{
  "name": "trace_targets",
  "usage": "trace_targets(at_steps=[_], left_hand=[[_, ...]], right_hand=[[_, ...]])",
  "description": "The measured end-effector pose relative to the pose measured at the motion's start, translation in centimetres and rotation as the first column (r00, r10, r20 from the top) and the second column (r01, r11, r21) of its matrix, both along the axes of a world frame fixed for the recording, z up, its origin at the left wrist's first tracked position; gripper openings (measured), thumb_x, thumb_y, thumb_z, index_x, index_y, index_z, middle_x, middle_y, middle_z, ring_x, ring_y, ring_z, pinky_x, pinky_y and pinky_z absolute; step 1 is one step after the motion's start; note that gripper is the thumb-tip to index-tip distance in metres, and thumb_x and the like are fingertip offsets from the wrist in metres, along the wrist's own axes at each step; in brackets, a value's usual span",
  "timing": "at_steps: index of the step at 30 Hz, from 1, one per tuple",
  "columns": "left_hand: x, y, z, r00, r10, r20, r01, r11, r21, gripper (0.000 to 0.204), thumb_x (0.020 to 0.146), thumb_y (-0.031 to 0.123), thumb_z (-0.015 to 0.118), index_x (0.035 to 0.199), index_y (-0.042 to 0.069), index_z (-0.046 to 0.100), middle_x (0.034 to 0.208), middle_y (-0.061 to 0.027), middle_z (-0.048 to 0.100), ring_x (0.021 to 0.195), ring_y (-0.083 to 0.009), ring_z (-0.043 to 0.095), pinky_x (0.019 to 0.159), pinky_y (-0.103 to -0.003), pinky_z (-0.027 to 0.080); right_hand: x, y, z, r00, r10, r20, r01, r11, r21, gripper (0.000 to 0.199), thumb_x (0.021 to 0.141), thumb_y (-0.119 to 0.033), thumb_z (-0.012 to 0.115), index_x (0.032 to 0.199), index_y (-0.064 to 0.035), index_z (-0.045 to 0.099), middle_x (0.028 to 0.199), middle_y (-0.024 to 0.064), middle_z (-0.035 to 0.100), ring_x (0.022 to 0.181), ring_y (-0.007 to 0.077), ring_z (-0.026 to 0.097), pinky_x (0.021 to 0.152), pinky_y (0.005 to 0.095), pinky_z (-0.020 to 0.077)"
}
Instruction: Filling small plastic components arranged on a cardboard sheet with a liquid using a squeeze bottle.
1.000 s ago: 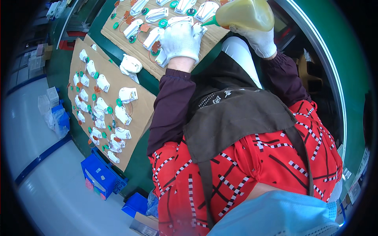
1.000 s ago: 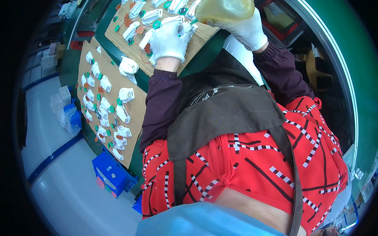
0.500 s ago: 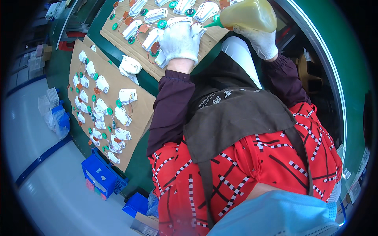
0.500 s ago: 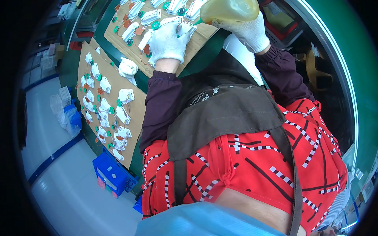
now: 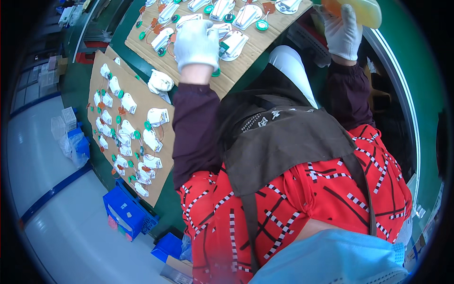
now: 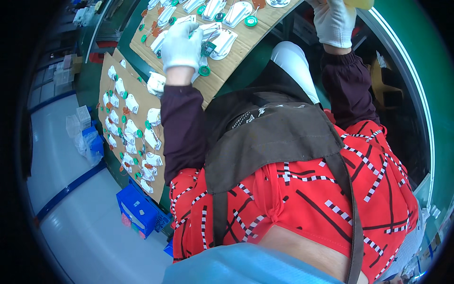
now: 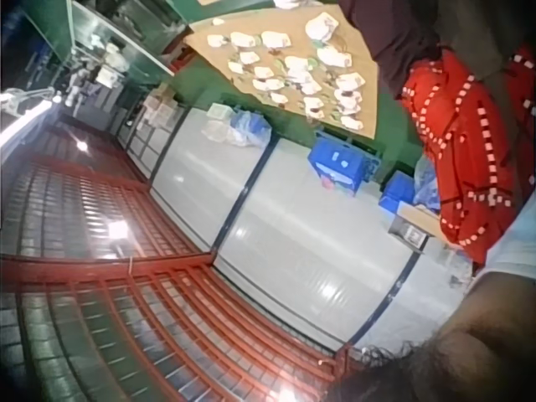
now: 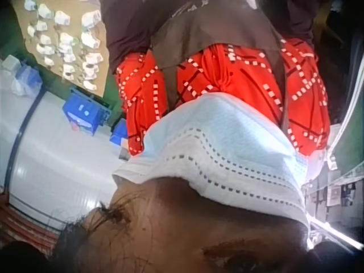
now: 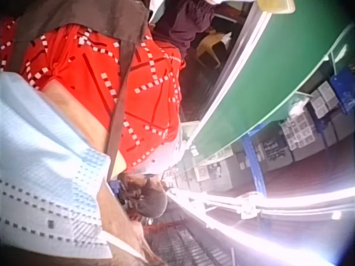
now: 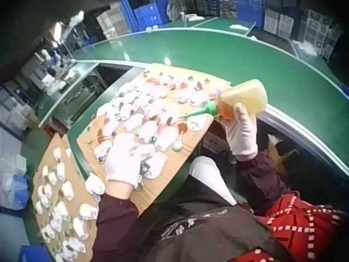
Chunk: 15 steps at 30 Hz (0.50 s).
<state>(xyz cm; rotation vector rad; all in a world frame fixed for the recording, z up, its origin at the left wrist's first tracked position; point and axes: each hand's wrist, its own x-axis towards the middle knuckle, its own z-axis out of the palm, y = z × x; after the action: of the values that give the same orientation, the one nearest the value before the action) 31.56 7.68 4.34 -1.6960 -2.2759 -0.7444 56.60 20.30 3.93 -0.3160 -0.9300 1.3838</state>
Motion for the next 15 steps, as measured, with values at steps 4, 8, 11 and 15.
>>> trace_targets(at_steps=[4, 8, 11, 15], left_hand=[[-1.4, 2.0, 0.0, 0.992, -0.033, -0.122, -0.011, 0.939, -0.344, 0.022, 0.077, 0.025, 0.061, 0.093, 0.012, 0.069, 0.096, -0.0102, 0.064, 0.094, -0.028, 0.06, 0.082, -0.037, 0.047], [-1.8, 2.9, -0.7, 0.987, -0.066, -0.149, -0.023, 0.847, -0.531, 0.02, 0.081, 0.026, 0.058, 0.095, 0.015, 0.067, 0.097, -0.0108, 0.063, 0.094, -0.0284, 0.061, 0.079, -0.041, 0.049], [-2.0, 3.3, -1.2, 0.957, -0.123, -0.261, -0.04, 0.839, -0.542, 0.021, 0.081, 0.028, 0.058, 0.096, 0.014, 0.066, 0.097, -0.0117, 0.062, 0.094, -0.0289, 0.061, 0.079, -0.041, 0.049], [-2.5, 3.2, -1.4, 0.979, -0.149, -0.141, 0.077, 0.906, -0.416, 0.017, 0.075, 0.026, 0.066, 0.078, 0.009, 0.066, 0.086, -0.0131, 0.064, 0.084, -0.03, 0.061, 0.077, -0.039, 0.048]], right_hand=[[-1.4, -1.2, 0.2, 0.999, 0.042, 0.015, -0.042, 0.999, -0.018, 0.052, 0.083, -0.026, 0.067, 0.123, -0.004, 0.043, 0.114, 0.0099, 0.057, 0.097, 0.0211, 0.059, 0.077, 0.0334, 0.0516], [-3.0, -1.7, 0.3, 0.989, 0.149, 0.009, -0.149, 0.989, -0.013, 0.053, 0.082, -0.024, 0.068, 0.123, -0.0023, 0.043, 0.112, 0.011, 0.057, 0.099, 0.0233, 0.059, 0.082, 0.0357, 0.0509], [-3.8, -1.8, 0.4, 0.987, 0.162, -0.01, -0.162, 0.987, -0.001, 0.052, 0.081, -0.021, 0.069, 0.122, -0.0008, 0.043, 0.11, 0.0106, 0.058, 0.099, 0.0225, 0.059, 0.082, 0.0349, 0.0506], [-4.4, -1.5, -0.4, 0.981, 0.175, 0.079, -0.173, 0.985, -0.025, 0.048, 0.08, -0.016, 0.07, 0.119, 0.0, 0.047, 0.107, 0.0083, 0.059, 0.098, 0.0193, 0.059, 0.081, 0.0325, 0.05]])
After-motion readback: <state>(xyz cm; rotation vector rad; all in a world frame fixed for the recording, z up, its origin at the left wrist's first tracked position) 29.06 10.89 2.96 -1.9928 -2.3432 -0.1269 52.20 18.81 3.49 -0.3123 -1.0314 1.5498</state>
